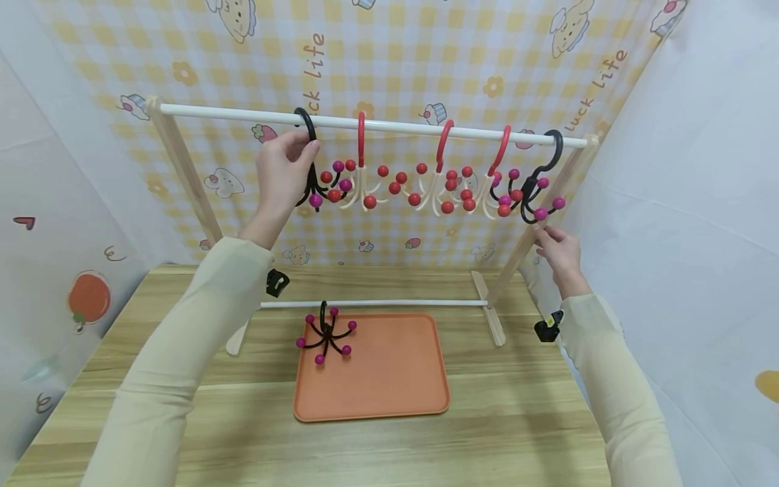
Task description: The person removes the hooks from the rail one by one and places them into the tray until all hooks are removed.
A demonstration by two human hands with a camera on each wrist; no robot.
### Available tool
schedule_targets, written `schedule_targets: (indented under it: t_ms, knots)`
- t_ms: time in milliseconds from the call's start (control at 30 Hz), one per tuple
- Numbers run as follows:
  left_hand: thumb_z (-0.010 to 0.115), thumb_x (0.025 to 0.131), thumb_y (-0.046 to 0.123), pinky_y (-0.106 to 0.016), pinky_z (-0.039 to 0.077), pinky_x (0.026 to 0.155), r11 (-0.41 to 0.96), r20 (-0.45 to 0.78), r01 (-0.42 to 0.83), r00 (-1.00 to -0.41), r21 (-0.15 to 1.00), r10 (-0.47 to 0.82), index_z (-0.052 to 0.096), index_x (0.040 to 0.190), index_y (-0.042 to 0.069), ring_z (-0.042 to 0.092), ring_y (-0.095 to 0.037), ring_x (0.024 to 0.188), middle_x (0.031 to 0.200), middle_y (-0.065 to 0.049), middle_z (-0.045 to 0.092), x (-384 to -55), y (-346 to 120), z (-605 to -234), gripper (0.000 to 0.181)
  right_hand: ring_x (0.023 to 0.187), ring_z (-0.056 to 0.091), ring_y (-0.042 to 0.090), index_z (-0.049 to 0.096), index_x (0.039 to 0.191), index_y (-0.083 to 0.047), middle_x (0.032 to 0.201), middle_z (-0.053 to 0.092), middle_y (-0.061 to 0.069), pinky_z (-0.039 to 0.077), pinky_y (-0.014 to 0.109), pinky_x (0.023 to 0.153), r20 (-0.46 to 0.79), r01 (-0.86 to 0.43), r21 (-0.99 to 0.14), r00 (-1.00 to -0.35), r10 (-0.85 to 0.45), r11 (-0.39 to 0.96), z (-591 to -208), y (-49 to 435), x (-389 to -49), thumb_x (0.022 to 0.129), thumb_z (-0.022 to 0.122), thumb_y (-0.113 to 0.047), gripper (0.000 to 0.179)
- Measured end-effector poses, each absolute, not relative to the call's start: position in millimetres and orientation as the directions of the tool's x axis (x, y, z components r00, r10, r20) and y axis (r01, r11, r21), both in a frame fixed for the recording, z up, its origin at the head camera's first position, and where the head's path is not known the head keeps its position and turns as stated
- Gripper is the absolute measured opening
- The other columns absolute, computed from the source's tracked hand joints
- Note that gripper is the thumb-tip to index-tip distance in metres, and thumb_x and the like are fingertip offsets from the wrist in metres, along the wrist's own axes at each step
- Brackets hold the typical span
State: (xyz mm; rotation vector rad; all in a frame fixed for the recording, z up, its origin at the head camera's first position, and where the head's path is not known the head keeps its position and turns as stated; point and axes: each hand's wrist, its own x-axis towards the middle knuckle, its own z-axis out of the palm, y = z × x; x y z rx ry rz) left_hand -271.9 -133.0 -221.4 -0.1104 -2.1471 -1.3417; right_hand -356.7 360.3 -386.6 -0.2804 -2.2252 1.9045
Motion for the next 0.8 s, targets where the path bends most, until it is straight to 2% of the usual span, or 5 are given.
schedule_targets:
  t_ms: [133,233,467,800]
  knots:
    - [0.056,0.087,0.019,-0.02,0.043,0.079,0.483,0.525,0.369,-0.816,0.794,-0.241,0.061,0.105,0.0,0.058,-0.013,0.091,0.103,-0.009,0.062,-272.7,-134.1,-221.8,0.026,0.092,0.057,0.013,0.049,0.124,-0.001,0.112,0.057,0.012,0.045,0.025,0.078,0.031,0.058,-0.96,-0.95,0.311,0.275,-340.9,314.6,-308.0,0.083,0.058,-0.038,0.056]
    - [0.057,0.087,0.02,-0.02,0.043,0.078,0.486,0.532,0.373,-0.812,0.79,-0.241,0.06,0.102,0.0,0.058,-0.012,0.09,0.101,-0.009,0.063,-273.3,-135.4,-222.6,0.026,0.093,0.056,0.012,0.046,0.126,0.001,0.113,0.055,0.012,0.044,0.023,0.079,0.017,0.071,-0.961,-0.95,0.312,0.269,-328.8,303.5,-295.3,0.085,0.055,-0.036,0.056]
    - [0.056,0.087,0.02,-0.02,0.045,0.075,0.528,0.556,0.375,-0.797,0.762,-0.237,0.061,0.102,0.001,0.06,-0.012,0.086,0.099,-0.008,0.064,-272.7,-136.2,-223.3,0.025,0.096,0.054,0.015,0.044,0.127,0.001,0.12,0.05,0.017,0.043,0.024,0.082,-0.011,0.098,-0.96,-0.949,0.314,0.262,-329.9,304.5,-296.9,0.085,0.055,-0.037,0.058]
    - [0.055,0.088,0.022,-0.021,0.046,0.072,0.612,0.626,0.389,-0.745,0.688,-0.23,0.064,0.102,0.003,0.062,-0.012,0.084,0.097,-0.007,0.065,-271.9,-137.4,-223.4,0.025,0.094,0.055,0.014,0.044,0.127,0.002,0.111,0.054,0.012,0.044,0.02,0.076,0.005,0.081,-0.961,-0.949,0.314,0.263,-329.7,304.3,-296.0,0.085,0.055,-0.036,0.057]
